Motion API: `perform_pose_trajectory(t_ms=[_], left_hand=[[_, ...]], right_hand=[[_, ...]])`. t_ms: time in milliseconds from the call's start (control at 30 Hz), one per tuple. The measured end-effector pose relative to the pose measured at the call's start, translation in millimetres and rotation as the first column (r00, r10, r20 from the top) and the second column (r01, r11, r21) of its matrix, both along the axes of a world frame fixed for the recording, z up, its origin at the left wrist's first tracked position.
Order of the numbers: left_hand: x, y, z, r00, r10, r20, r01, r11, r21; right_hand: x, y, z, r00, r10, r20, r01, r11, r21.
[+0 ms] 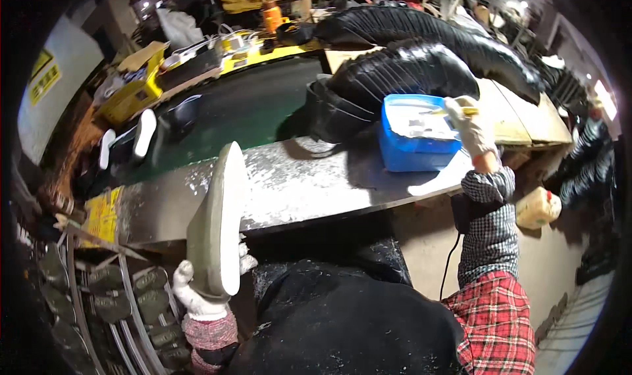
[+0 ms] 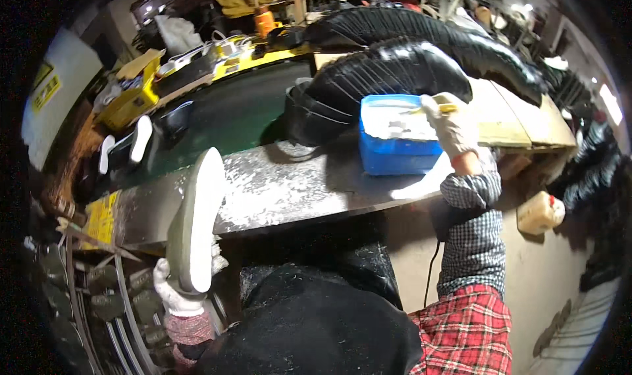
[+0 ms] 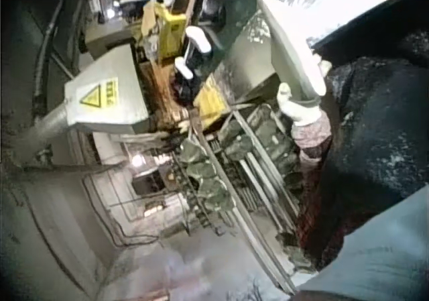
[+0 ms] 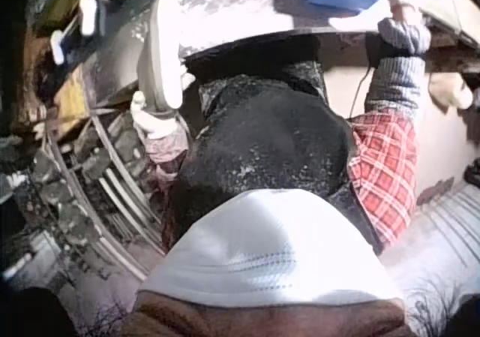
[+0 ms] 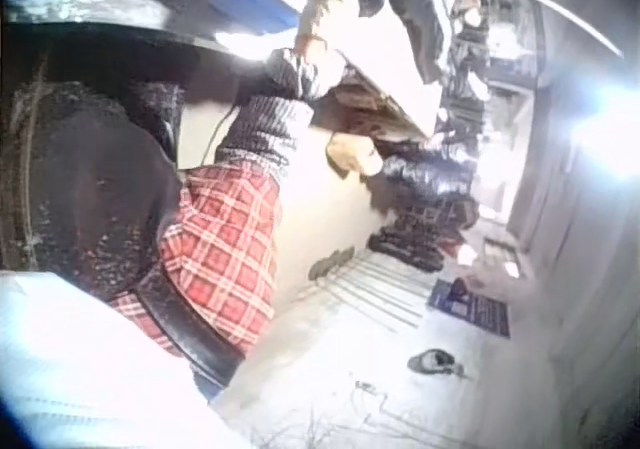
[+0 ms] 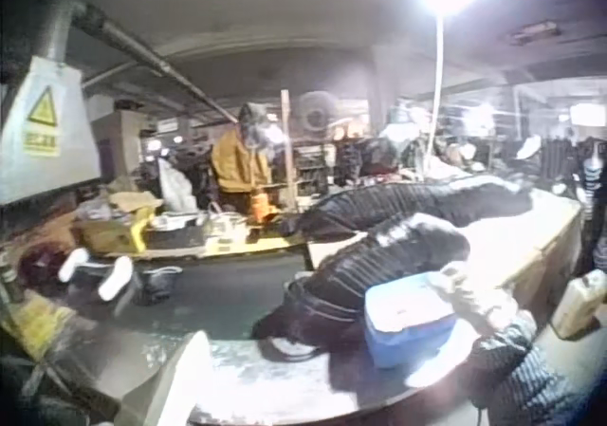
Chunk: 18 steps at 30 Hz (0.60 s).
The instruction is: The person is applying glue to the soles and uppers of shoes using a brush.
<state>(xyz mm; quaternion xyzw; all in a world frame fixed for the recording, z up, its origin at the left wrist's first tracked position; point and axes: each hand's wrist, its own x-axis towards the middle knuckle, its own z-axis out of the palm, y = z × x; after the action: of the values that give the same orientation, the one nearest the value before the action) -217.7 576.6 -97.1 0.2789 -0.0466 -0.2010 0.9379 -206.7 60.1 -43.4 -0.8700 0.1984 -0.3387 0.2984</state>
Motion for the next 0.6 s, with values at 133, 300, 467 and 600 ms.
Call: perform_pose_trajectory(t_ms=[133, 300, 467, 600], left_hand=[[6, 3, -59, 0.959, -0.184, -0.214, 0.162, 0.98, -0.114], [-26, 29, -96, 0.896, -0.277, -0.347, 0.209, 0.953, -0.222], [-21, 51, -130, 0.81, -0.421, -0.408, 0.284, 0.891, -0.354], [-12, 33, -137, 0.919, -0.193, -0.345, 0.126, 0.97, -0.207]], right_hand=[[-17, -12, -1, 0.994, 0.084, 0.068, -0.089, 0.993, 0.083], [-34, 21, 6, 0.946, 0.233, 0.226, -0.3, 0.895, 0.331], [5, 195, 12, 0.718, 0.678, 0.16, -0.689, 0.66, 0.297], [68, 283, -28, 0.358, 0.926, 0.122, -0.839, 0.262, 0.478]])
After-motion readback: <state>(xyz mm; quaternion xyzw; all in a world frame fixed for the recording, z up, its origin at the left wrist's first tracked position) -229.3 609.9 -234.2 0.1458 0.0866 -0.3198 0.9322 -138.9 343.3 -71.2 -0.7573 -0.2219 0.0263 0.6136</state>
